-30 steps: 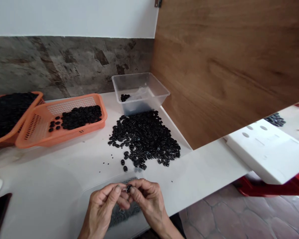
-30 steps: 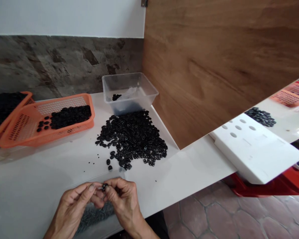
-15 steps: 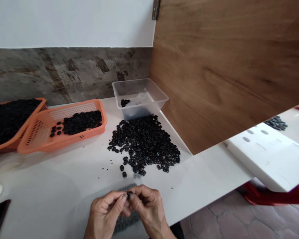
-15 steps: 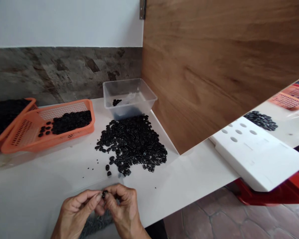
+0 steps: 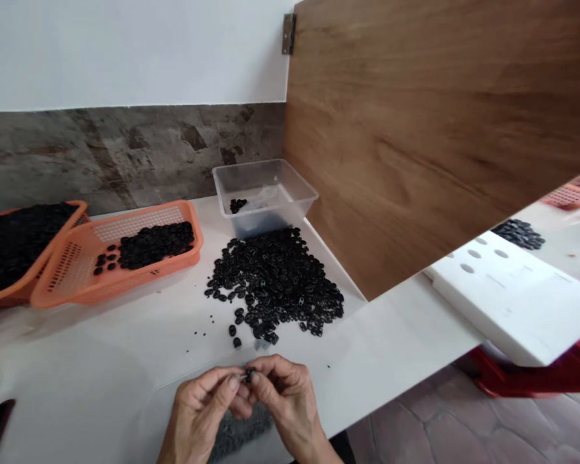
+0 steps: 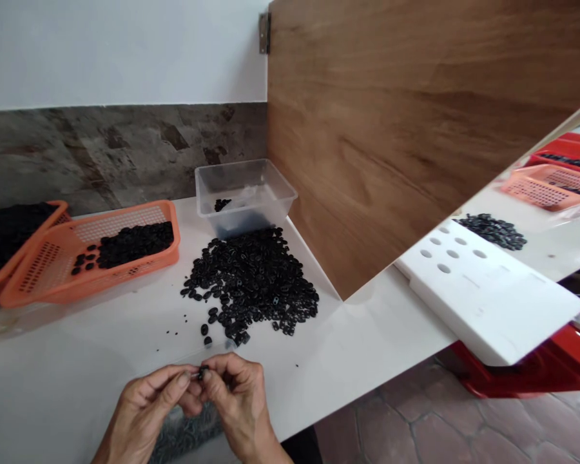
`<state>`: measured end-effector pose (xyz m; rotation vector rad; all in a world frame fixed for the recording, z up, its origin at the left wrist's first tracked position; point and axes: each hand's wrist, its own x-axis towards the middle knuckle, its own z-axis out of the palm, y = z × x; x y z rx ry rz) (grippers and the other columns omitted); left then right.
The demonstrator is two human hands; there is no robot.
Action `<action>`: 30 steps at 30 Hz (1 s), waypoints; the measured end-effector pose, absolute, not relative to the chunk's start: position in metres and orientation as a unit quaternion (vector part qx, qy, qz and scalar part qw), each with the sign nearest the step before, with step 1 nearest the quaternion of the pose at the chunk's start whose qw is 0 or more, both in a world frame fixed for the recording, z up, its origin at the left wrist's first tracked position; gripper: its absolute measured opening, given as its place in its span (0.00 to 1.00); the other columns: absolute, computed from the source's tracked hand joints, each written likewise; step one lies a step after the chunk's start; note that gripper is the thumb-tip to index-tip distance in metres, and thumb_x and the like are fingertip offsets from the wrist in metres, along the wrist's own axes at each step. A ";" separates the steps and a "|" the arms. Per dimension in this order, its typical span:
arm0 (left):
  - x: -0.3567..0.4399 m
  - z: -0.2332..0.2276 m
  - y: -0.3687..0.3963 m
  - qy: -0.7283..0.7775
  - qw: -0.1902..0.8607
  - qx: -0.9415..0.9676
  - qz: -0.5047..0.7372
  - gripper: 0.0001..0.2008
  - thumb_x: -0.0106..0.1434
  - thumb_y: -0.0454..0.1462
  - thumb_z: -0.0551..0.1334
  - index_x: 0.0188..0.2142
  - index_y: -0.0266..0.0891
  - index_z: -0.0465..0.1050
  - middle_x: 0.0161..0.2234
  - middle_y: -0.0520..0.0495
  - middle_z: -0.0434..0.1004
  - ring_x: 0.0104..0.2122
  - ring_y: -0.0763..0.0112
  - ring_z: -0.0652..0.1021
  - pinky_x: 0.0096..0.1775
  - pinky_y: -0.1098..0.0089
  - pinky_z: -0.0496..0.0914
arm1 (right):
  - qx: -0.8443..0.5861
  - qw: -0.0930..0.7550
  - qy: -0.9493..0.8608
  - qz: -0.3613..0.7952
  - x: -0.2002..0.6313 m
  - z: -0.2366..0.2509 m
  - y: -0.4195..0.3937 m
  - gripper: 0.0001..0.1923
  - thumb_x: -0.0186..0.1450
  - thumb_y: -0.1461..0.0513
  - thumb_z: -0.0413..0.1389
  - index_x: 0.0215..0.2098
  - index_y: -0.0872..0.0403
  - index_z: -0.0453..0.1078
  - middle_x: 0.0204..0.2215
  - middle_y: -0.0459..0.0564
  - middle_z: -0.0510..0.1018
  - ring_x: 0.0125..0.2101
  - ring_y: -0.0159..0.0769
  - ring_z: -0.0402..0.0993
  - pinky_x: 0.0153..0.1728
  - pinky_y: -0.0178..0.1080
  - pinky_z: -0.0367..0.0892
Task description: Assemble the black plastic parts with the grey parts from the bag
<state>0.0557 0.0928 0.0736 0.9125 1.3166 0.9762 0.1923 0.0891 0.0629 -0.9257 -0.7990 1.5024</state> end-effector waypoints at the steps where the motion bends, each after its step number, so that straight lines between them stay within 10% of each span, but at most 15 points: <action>1: 0.056 0.073 0.093 0.567 0.588 0.395 0.419 0.17 0.54 0.48 0.67 0.30 0.35 0.80 0.21 0.46 0.80 0.20 0.71 0.77 0.27 0.74 0.72 | -0.387 0.566 -0.342 0.642 0.192 0.063 0.089 0.08 0.61 0.59 0.62 0.31 0.56 0.76 0.20 0.47 0.78 0.21 0.28 0.72 0.25 0.29 0.68; 19: 0.032 0.071 0.096 0.584 0.546 0.482 0.358 0.21 0.58 0.51 0.61 0.37 0.35 0.80 0.22 0.46 0.80 0.26 0.65 0.80 0.31 0.73 0.74 | -0.464 0.510 -0.427 0.585 0.196 0.061 0.088 0.15 0.61 0.54 0.60 0.29 0.59 0.75 0.19 0.46 0.72 0.21 0.27 0.63 0.24 0.30 0.59; 26: 0.039 0.090 0.160 0.645 0.183 0.732 0.117 0.17 0.68 0.35 0.50 0.48 0.35 0.74 0.48 0.38 0.77 0.47 0.59 0.77 0.50 0.65 0.67 | -0.450 0.530 -0.400 0.597 0.210 0.056 0.092 0.16 0.59 0.51 0.61 0.30 0.58 0.74 0.18 0.45 0.70 0.20 0.27 0.63 0.24 0.31 0.56; 30: 0.071 0.077 0.198 0.642 0.179 0.745 0.026 0.12 0.67 0.33 0.53 0.40 0.35 0.75 0.39 0.40 0.78 0.40 0.60 0.78 0.44 0.60 0.69 | -0.435 0.528 -0.409 0.604 0.213 0.048 0.090 0.16 0.59 0.51 0.61 0.30 0.58 0.74 0.18 0.45 0.69 0.19 0.27 0.62 0.23 0.30 0.55</action>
